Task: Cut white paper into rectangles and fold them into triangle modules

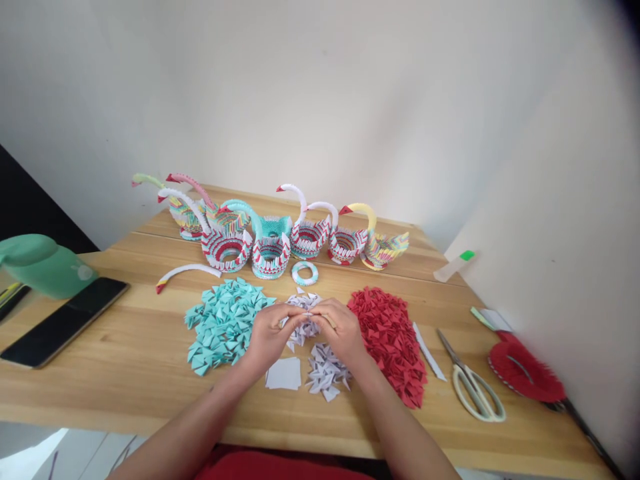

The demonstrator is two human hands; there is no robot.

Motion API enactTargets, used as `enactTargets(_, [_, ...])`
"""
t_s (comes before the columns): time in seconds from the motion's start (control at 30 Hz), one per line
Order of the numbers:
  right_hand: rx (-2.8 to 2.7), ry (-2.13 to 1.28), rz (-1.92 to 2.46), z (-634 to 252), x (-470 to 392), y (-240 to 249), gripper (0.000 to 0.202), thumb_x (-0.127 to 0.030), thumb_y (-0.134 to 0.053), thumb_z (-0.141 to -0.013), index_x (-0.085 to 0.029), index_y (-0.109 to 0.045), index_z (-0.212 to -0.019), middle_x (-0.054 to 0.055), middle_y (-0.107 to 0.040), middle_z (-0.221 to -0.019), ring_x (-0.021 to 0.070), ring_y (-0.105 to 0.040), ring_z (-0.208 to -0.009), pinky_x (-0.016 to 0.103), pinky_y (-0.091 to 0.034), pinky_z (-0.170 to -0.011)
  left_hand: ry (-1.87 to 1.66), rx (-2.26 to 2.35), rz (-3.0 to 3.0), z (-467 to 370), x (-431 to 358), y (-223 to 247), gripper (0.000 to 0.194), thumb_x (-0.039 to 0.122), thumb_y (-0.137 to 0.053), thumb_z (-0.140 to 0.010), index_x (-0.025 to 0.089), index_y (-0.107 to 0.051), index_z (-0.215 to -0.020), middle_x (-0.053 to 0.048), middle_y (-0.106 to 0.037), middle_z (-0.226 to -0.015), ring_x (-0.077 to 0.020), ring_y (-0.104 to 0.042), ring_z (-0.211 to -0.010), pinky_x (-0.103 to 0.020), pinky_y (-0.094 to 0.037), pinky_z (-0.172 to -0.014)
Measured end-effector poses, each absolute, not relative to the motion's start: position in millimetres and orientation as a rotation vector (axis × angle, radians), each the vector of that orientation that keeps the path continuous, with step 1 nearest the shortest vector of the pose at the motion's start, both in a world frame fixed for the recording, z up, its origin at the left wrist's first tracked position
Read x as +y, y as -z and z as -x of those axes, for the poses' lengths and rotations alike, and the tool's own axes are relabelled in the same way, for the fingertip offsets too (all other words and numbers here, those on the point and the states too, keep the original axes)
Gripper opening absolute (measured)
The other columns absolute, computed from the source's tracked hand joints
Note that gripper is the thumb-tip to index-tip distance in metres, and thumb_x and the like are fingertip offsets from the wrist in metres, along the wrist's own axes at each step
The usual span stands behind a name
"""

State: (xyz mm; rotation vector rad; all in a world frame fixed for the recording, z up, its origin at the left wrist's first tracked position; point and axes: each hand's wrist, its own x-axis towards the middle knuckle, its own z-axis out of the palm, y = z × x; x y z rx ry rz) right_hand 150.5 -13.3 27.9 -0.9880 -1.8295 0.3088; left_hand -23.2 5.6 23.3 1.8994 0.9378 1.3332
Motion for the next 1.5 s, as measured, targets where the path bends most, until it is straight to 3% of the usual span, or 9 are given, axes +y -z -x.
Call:
enactTargets(0.23, [-1.82,-0.29,0.997,-151.5,-14.3,-24.7,0.011,-0.017,-0.057,-0.091,-0.021,-0.066,-0.088,0.004,-0.067,-0.077,0.0182,-0.062,-0.075,0.03,-0.048,-0.068,-1.258,0.846,-1.688,22.3,5.0,-24.1,0.016,0.032,-0.067,-0.083,0.018,-0.073,-0.079,-0.002,-0.072,-0.066,-0.0169,-0.067,-0.063,-0.025,-0.052,-0.063])
enactTargets(0.47, [-1.835,-0.311,1.045,-151.6,-15.3,-23.7,0.013,-0.023,-0.052,-0.093,-0.022,-0.063,-0.086,0.003,-0.063,-0.076,0.018,-0.06,-0.074,0.03,-0.045,-0.068,-1.224,0.842,-1.578,21.4,5.3,-22.9,0.019,0.035,-0.069,-0.079,0.016,-0.073,-0.081,-0.004,-0.074,-0.069,-0.0187,-0.068,-0.066,-0.028,-0.055,-0.066])
enactTargets(0.87, [-1.872,-0.495,1.085,-151.1,-16.2,-24.8,0.02,-0.028,-0.047,-0.095,-0.021,-0.059,-0.08,0.001,-0.057,-0.074,0.0162,-0.055,-0.07,0.028,-0.042,-0.067,-1.115,0.744,-1.328,22.0,8.9,-19.3,0.021,0.034,-0.072,-0.076,0.014,-0.069,-0.071,-0.003,-0.068,-0.063,-0.0144,-0.062,-0.058,-0.024,-0.05,-0.059])
enactTargets(1.03, [-1.807,-0.564,1.08,-149.8,-16.8,-26.0,0.012,-0.03,-0.052,-0.093,-0.021,-0.06,-0.09,0.002,-0.063,-0.082,0.0175,-0.06,-0.077,0.028,-0.045,-0.071,-1.144,0.802,-1.424,22.5,9.5,-19.3,0.02,0.03,-0.069,-0.079,0.014,-0.065,-0.067,-0.002,-0.066,-0.062,-0.0134,-0.06,-0.059,-0.023,-0.048,-0.06])
enactTargets(1.27, [-1.818,-0.473,1.108,-146.6,-19.4,-24.8,0.021,-0.029,-0.045,-0.095,-0.02,-0.058,-0.081,0.001,-0.059,-0.073,0.0161,-0.057,-0.069,0.027,-0.043,-0.066,-1.263,0.928,-1.704,19.9,3.3,-22.6,0.016,0.026,-0.067,-0.08,0.016,-0.065,-0.067,-0.002,-0.066,-0.064,-0.0148,-0.059,-0.062,-0.025,-0.044,-0.062])
enactTargets(1.5, [-1.64,-0.41,1.208,-138.9,-18.1,-21.7,0.02,-0.027,-0.049,-0.094,-0.019,-0.058,-0.078,0.0,-0.063,-0.071,0.0146,-0.059,-0.066,0.025,-0.045,-0.063,-1.096,0.779,-1.192,10.9,2.8,-16.8,0.022,0.037,-0.07,-0.077,0.015,-0.069,-0.078,-0.001,-0.067,-0.067,-0.0142,-0.059,-0.061,-0.024,-0.046,-0.062])
